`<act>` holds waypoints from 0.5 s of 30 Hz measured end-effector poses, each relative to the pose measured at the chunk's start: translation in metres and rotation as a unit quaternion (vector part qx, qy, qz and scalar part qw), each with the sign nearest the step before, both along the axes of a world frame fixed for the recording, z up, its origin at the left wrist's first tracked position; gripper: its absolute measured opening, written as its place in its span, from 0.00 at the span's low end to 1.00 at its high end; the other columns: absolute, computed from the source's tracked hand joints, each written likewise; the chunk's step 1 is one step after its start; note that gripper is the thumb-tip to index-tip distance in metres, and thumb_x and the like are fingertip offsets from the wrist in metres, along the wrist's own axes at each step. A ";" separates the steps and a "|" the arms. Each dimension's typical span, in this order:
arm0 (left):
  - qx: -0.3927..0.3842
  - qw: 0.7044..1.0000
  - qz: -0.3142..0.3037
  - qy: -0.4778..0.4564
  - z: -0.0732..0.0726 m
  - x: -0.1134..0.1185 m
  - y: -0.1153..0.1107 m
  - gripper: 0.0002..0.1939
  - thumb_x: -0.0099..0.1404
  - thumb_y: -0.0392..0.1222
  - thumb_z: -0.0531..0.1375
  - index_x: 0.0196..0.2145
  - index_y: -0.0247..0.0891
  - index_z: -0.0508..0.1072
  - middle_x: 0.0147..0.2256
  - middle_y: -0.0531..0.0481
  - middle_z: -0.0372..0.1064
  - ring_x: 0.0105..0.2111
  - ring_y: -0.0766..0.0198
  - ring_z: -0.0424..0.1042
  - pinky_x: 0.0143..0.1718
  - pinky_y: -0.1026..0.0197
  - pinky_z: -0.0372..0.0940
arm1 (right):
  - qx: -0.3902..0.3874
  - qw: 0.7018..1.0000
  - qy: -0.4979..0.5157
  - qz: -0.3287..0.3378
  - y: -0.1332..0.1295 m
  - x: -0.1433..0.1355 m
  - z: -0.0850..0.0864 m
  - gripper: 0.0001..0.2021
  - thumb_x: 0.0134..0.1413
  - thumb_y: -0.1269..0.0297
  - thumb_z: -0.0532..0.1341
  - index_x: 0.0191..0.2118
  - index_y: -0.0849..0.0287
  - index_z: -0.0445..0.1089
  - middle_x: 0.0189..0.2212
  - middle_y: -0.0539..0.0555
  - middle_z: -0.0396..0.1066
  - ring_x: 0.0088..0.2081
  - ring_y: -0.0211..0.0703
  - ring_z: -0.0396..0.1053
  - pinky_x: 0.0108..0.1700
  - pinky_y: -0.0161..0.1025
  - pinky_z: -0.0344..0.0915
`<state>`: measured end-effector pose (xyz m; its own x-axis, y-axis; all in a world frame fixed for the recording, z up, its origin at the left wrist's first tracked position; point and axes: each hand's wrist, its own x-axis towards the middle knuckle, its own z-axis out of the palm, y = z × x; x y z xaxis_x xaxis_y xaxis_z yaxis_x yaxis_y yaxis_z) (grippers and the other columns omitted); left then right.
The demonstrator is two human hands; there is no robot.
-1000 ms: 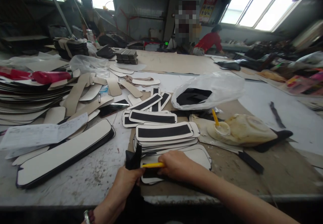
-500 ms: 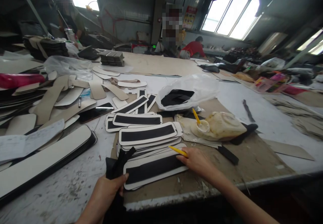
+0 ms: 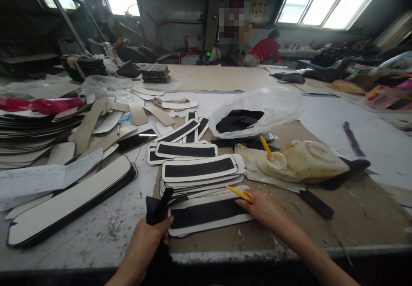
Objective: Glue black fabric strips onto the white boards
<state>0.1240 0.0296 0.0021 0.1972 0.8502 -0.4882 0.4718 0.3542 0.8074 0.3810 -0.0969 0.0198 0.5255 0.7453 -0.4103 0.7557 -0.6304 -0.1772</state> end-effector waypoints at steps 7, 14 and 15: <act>0.037 0.998 0.031 0.036 0.003 0.002 -0.006 0.12 0.43 0.49 0.63 0.20 0.38 0.67 0.10 0.58 0.59 0.15 0.65 0.59 0.19 0.62 0.53 | 0.009 1.000 0.000 -0.006 -0.002 0.000 -0.003 0.12 0.53 0.54 0.52 0.32 0.56 0.66 0.31 0.56 0.74 0.37 0.54 0.71 0.31 0.38 0.55; 0.030 0.999 0.031 0.023 0.012 0.003 -0.006 0.15 0.42 0.51 0.64 0.17 0.38 0.65 0.11 0.57 0.58 0.15 0.66 0.57 0.19 0.62 0.52 | 0.026 1.000 0.005 -0.001 -0.003 0.002 -0.006 0.12 0.53 0.55 0.53 0.31 0.56 0.66 0.30 0.55 0.73 0.35 0.50 0.71 0.31 0.37 0.54; 0.026 0.999 0.027 0.023 0.012 0.003 -0.004 0.15 0.42 0.51 0.64 0.16 0.39 0.64 0.11 0.58 0.57 0.15 0.66 0.56 0.19 0.62 0.52 | 0.029 1.000 0.009 -0.001 -0.003 0.002 -0.007 0.12 0.53 0.55 0.53 0.31 0.56 0.66 0.30 0.55 0.73 0.35 0.50 0.71 0.31 0.37 0.54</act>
